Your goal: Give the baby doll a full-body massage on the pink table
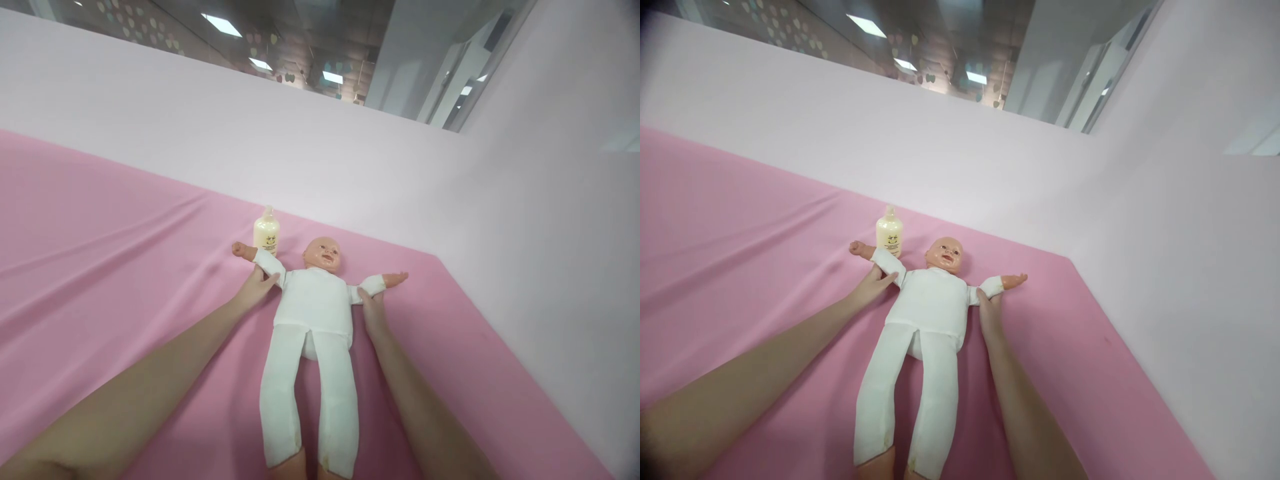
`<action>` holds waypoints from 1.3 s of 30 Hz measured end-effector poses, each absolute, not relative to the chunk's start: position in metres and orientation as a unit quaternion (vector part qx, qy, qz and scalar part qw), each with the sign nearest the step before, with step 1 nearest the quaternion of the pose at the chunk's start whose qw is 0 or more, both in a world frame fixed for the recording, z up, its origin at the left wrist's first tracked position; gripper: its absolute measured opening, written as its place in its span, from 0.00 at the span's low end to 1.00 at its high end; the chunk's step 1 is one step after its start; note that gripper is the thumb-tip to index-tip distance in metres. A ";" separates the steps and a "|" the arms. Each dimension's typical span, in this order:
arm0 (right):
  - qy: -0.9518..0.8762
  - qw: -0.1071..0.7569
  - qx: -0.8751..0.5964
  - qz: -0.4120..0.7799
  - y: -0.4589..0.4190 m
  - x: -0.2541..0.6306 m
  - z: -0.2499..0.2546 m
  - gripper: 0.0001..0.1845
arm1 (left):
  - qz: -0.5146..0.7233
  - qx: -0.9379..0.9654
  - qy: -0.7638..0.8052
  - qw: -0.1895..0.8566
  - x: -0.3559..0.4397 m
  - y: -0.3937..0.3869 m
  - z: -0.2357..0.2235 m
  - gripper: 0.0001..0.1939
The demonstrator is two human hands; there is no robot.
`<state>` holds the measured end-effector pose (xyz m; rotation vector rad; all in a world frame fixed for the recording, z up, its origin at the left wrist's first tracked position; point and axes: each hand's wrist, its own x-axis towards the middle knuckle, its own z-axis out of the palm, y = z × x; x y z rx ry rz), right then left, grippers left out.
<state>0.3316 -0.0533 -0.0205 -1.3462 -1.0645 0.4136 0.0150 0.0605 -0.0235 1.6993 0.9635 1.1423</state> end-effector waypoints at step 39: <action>-0.548 0.531 -0.607 0.222 -0.057 0.317 -0.009 0.26 | 0.359 0.765 0.416 0.336 0.018 0.050 -0.018 0.28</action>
